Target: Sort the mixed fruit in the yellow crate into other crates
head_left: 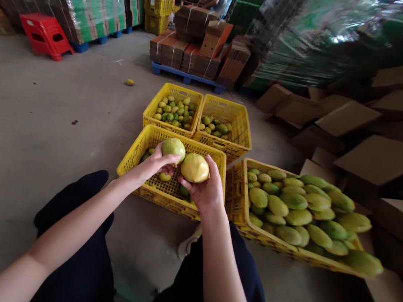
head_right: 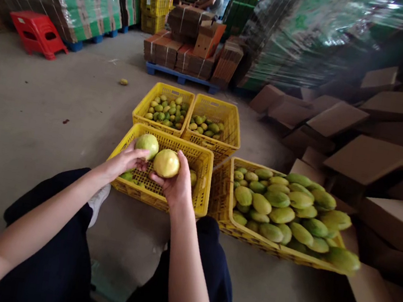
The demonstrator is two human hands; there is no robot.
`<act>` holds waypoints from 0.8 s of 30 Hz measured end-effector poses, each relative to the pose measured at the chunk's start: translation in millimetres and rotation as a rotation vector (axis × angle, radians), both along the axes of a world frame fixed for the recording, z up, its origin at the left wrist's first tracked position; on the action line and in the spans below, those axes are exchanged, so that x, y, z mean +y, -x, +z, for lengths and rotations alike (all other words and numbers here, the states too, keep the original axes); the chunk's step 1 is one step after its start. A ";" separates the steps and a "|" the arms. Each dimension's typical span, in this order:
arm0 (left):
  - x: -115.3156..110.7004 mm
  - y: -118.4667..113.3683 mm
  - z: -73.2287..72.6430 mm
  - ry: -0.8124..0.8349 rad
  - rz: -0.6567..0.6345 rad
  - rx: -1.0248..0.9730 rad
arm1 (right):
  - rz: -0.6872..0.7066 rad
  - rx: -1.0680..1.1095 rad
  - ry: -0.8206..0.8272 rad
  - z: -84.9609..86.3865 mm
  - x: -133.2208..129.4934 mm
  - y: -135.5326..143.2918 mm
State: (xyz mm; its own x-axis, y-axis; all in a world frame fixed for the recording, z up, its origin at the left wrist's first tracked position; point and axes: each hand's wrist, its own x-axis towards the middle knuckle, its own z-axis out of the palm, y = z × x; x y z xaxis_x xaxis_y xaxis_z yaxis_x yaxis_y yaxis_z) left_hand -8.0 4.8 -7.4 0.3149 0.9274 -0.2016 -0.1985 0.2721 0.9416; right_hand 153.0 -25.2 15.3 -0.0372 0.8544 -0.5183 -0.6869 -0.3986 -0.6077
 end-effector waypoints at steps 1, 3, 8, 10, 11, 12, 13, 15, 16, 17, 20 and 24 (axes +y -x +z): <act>-1.9 0.1 1.6 -0.022 -0.013 0.005 | -0.002 0.005 0.015 1.0 0.2 -0.4; -4.9 0.5 4.5 -0.069 -0.059 0.007 | 0.013 0.007 0.039 2.6 0.5 -1.6; -6.4 0.2 7.3 -0.107 -0.137 0.009 | 0.067 0.009 -0.006 2.1 0.2 -6.1; -5.4 -0.1 6.3 -0.116 -0.134 0.003 | 0.085 -0.004 -0.027 0.2 0.0 -7.7; -5.0 -0.2 5.8 -0.120 -0.134 0.002 | 0.093 -0.016 -0.034 -0.8 -0.1 -8.2; -4.6 -0.2 5.3 -0.123 -0.136 0.003 | 0.098 -0.030 -0.040 -1.7 -0.1 -8.4; -4.4 -0.2 5.0 -0.126 -0.140 0.003 | 0.103 -0.046 -0.047 -2.7 -0.2 -8.5; -4.3 0.0 5.0 -0.134 -0.152 0.002 | 0.122 -0.076 -0.072 -4.4 -0.3 -8.5; -4.4 0.1 5.2 -0.139 -0.157 0.004 | 0.135 -0.087 -0.090 -5.4 -0.3 -8.5; -4.6 0.2 5.4 -0.143 -0.160 0.007 | 0.147 -0.095 -0.108 -6.4 -0.4 -8.7; -5.7 0.7 5.4 -0.157 -0.163 0.018 | 0.164 -0.104 -0.149 -9.5 -0.5 -9.9; -8.7 1.3 4.7 -0.186 -0.151 0.036 | 0.192 -0.095 -0.203 -10.9 -0.7 -11.9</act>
State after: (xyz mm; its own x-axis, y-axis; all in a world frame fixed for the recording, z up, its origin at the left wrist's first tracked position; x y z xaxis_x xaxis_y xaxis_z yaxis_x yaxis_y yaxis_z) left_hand -9.3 -3.9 -2.6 0.4490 0.8924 -0.0456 -0.1342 0.1178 0.9839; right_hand 165.0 -25.9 4.4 -0.1674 0.9230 -0.3464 -0.5469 -0.3793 -0.7464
